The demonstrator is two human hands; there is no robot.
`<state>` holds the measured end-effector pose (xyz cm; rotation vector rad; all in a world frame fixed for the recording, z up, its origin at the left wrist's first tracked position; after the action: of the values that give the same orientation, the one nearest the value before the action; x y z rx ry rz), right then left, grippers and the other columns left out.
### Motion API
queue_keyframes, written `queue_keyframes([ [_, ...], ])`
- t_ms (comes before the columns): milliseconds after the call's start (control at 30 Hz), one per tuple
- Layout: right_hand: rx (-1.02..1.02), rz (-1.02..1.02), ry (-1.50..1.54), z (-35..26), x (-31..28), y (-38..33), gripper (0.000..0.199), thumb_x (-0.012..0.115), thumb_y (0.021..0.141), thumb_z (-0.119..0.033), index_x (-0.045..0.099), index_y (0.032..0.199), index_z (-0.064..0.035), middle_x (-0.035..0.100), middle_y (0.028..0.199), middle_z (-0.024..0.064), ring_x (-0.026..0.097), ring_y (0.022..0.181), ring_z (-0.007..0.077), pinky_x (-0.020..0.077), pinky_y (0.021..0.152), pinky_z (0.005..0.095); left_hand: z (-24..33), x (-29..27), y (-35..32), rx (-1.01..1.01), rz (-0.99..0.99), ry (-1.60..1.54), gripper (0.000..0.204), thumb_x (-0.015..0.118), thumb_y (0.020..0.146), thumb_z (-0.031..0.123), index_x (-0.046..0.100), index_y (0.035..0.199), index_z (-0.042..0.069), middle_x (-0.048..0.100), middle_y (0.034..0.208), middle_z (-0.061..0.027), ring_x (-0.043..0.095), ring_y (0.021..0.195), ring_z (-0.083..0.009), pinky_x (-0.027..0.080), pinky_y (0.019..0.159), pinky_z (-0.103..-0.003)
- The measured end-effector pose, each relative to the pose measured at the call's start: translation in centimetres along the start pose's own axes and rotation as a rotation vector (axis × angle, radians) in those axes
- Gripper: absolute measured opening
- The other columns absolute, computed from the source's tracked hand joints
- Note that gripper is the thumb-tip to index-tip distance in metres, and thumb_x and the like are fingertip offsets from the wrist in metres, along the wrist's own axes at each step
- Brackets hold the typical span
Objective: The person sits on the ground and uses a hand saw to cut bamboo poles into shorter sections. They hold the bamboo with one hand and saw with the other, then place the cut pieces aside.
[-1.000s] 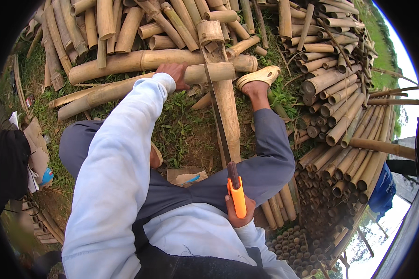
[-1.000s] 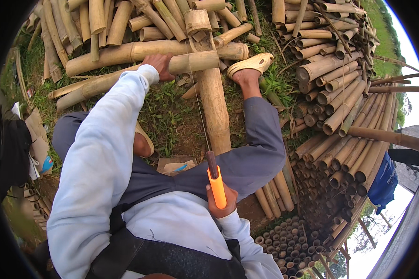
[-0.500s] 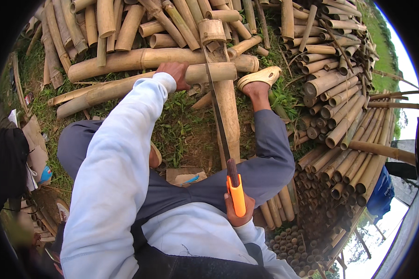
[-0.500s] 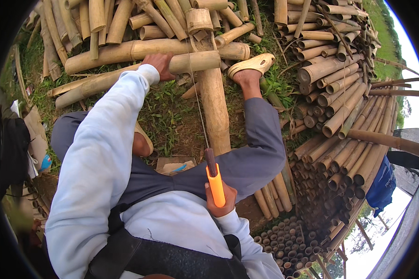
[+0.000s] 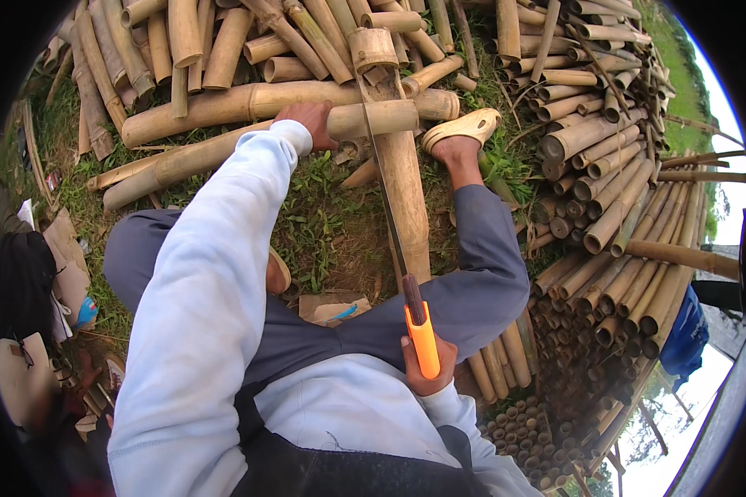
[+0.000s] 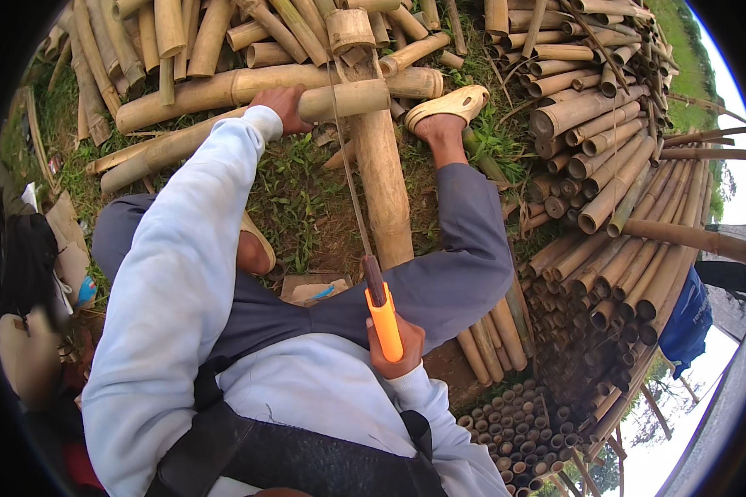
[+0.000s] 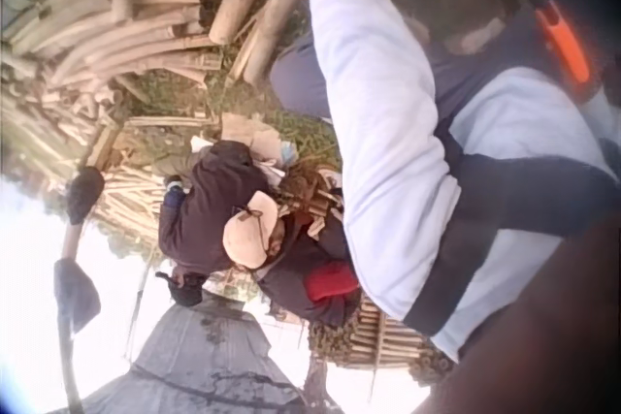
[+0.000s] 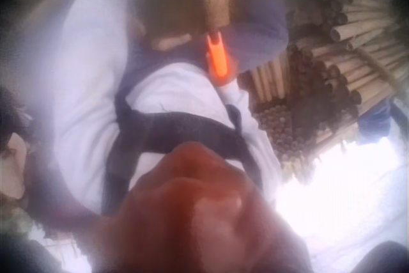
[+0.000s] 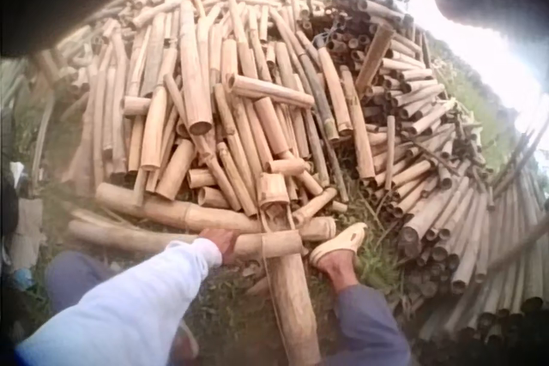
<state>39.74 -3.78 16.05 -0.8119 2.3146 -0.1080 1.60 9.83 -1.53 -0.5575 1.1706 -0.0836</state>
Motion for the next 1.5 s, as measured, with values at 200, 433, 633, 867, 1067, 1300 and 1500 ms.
queue_keyframes([
  [200, -0.124, 0.082, 0.228, -1.5, 4.5, 14.2, 0.015, 0.071, 0.096, -0.009, 0.062, 0.09, 0.0014, 0.056, 0.064, 0.0072, 0.05, 0.057, 0.0127, 0.0434, 0.056, 0.0321, 0.1, -0.4, 1.1, 0.01, 0.059, -0.016, 0.074, 0.082, 0.072, 0.05, 0.062, 0.13, 0.009, 0.074, 0.108, -0.023, 0.072, 0.103, -0.04, 0.056, 0.094, -0.049],
  [433, -0.028, 0.056, 0.027, 0.6, 0.3, 0.6, 0.038, 0.071, 0.09, 0.0, 0.069, 0.127, 0.0042, 0.071, 0.08, 0.0119, 0.068, 0.07, 0.0132, 0.0534, 0.071, 0.0285, -0.1, 0.1, -0.1, -0.002, 0.01, -0.001, 0.073, 0.082, 0.075, 0.051, 0.062, 0.129, 0.006, 0.076, 0.108, -0.02, 0.072, 0.102, -0.0381, 0.056, 0.093, -0.048],
  [633, -0.077, 0.089, 0.245, 0.2, 4.2, 13.9, 0.012, 0.072, 0.094, -0.005, 0.068, 0.099, 0.0055, 0.064, 0.071, 0.0073, 0.055, 0.062, 0.0112, 0.0458, 0.06, 0.0312, 0.7, 0.0, -0.3, 0.023, 0.049, -0.029, 0.072, 0.084, 0.073, 0.052, 0.065, 0.123, 0.005, 0.076, 0.105, -0.0213, 0.073, 0.1, -0.0388, 0.058, 0.089, -0.049],
  [867, 0.06, 0.021, 0.069, 3.9, 1.5, 0.5, 0.031, 0.067, 0.092, 0.001, 0.07, 0.122, 0.0071, 0.075, 0.09, 0.0131, 0.07, 0.081, 0.0136, 0.0536, 0.078, 0.0289, -1.1, 0.0, -0.3, 0.049, 0.05, -0.086, 0.068, 0.086, 0.073, 0.049, 0.065, 0.121, 0.006, 0.076, 0.105, -0.0192, 0.073, 0.101, -0.0381, 0.057, 0.089, -0.048],
  [1067, -0.051, 0.068, 0.221, -0.5, 3.7, 14.3, 0.006, 0.068, 0.095, 0.0, 0.066, 0.093, 0.0054, 0.058, 0.068, -0.0001, 0.051, 0.061, 0.0081, 0.0427, 0.057, 0.0286, 0.9, -0.3, 0.1, 0.07, 0.091, -0.08, 0.066, 0.085, 0.073, 0.05, 0.067, 0.12, 0.006, 0.076, 0.105, -0.0198, 0.073, 0.1, -0.0383, 0.058, 0.089, -0.047],
  [1300, -0.138, 0.075, 0.244, 0.1, 5.8, 15.9, 0.011, 0.073, 0.094, -0.003, 0.068, 0.099, 0.0051, 0.06, 0.073, 0.0001, 0.053, 0.066, 0.008, 0.0461, 0.063, 0.0267, -0.4, -0.1, -0.2, 0.069, 0.078, -0.08, 0.066, 0.084, 0.073, 0.05, 0.066, 0.118, 0.005, 0.076, 0.105, -0.0187, 0.073, 0.1, -0.0377, 0.058, 0.088, -0.048],
  [1500, -0.161, 0.069, 0.265, -0.7, 6.3, 15.7, 0.012, 0.074, 0.094, -0.004, 0.067, 0.099, 0.0047, 0.06, 0.075, 0.0004, 0.052, 0.067, 0.0078, 0.0453, 0.064, 0.0259, -0.7, -0.5, -1.0, 0.055, 0.066, -0.09, 0.066, 0.083, 0.075, 0.05, 0.064, 0.12, 0.006, 0.075, 0.107, -0.02, 0.073, 0.101, -0.0384, 0.057, 0.089, -0.048],
])
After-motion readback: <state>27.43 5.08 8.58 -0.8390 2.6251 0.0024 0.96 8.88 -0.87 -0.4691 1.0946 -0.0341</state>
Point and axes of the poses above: each hand's wrist, its own y-axis towards the middle knuckle, its own x-axis out of the palm, z = x × y, the point moved 7 cm from there along y, towards the middle knuckle
